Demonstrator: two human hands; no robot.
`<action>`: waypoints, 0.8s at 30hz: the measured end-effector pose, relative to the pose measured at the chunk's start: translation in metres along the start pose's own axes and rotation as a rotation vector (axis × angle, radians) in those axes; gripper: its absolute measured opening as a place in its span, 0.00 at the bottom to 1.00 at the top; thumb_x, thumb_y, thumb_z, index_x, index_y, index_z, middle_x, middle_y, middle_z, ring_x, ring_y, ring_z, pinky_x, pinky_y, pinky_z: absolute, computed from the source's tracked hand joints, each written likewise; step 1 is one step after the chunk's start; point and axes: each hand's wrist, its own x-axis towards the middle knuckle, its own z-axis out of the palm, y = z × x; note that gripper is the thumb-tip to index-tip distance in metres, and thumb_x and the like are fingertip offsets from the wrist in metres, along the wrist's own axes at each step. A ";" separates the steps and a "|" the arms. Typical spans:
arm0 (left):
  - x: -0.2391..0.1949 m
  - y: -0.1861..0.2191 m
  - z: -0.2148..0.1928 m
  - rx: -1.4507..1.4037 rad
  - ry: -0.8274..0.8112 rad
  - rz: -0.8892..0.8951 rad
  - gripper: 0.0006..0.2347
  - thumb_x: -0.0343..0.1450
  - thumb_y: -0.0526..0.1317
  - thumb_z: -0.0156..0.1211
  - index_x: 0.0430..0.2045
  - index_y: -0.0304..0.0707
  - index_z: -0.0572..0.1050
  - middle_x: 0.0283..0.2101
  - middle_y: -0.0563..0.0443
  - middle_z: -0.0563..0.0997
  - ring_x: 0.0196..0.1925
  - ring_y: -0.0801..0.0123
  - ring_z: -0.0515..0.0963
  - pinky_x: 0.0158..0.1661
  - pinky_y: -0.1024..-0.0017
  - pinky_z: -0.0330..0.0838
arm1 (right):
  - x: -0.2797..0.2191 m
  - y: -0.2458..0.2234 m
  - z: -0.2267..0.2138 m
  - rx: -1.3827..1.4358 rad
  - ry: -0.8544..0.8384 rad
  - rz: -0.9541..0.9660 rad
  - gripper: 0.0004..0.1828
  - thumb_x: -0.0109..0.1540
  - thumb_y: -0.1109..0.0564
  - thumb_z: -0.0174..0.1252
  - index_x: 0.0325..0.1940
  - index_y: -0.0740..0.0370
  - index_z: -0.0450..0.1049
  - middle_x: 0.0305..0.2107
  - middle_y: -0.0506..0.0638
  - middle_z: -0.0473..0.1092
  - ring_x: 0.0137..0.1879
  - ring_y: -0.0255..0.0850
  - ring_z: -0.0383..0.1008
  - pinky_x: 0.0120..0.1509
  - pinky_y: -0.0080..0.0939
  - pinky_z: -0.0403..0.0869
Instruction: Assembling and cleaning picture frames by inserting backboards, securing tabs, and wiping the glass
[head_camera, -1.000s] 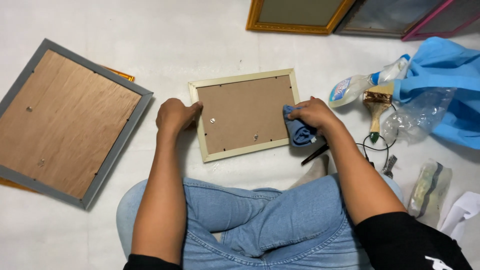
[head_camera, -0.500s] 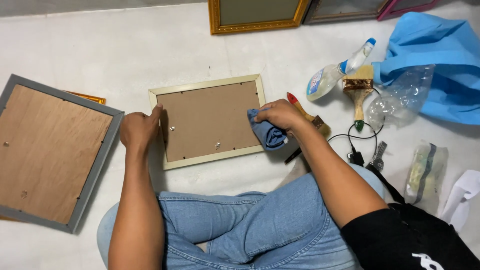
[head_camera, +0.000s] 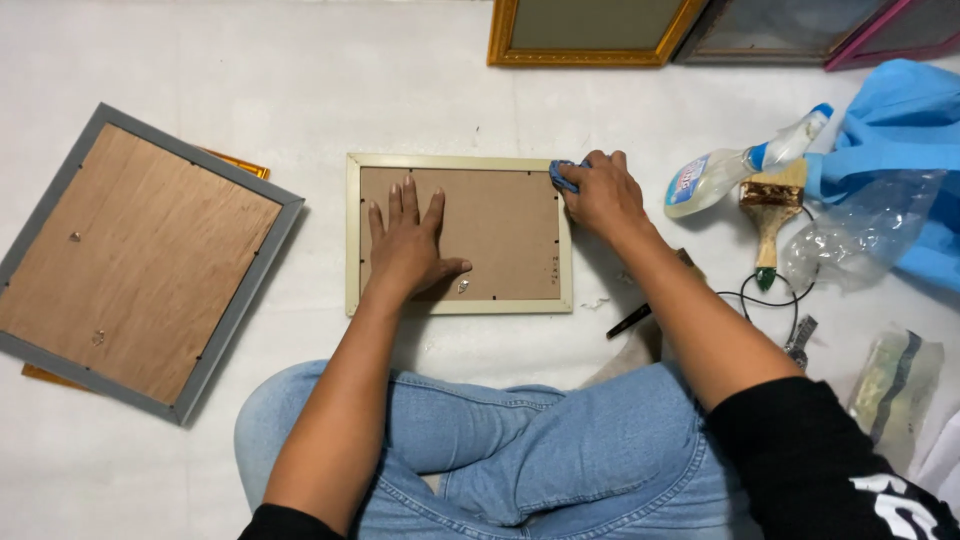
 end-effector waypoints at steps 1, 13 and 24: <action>-0.002 0.001 -0.001 -0.003 -0.009 -0.009 0.48 0.60 0.61 0.71 0.75 0.48 0.51 0.78 0.32 0.41 0.80 0.43 0.37 0.72 0.39 0.28 | 0.000 -0.005 0.001 -0.004 -0.036 -0.054 0.21 0.63 0.52 0.59 0.61 0.46 0.80 0.46 0.56 0.72 0.57 0.57 0.68 0.54 0.54 0.78; 0.009 -0.011 0.019 -0.040 0.017 -0.011 0.50 0.60 0.63 0.71 0.76 0.52 0.49 0.79 0.36 0.36 0.80 0.46 0.32 0.72 0.39 0.25 | -0.055 -0.037 -0.042 0.156 -0.306 0.114 0.22 0.60 0.57 0.61 0.59 0.57 0.79 0.47 0.68 0.77 0.55 0.66 0.77 0.57 0.60 0.76; 0.009 -0.015 0.028 -0.045 0.052 -0.029 0.50 0.59 0.64 0.71 0.76 0.51 0.49 0.79 0.37 0.37 0.80 0.47 0.33 0.73 0.41 0.26 | -0.127 -0.042 -0.007 -0.039 -0.478 0.176 0.21 0.58 0.50 0.63 0.50 0.66 0.81 0.41 0.70 0.78 0.54 0.64 0.79 0.56 0.61 0.77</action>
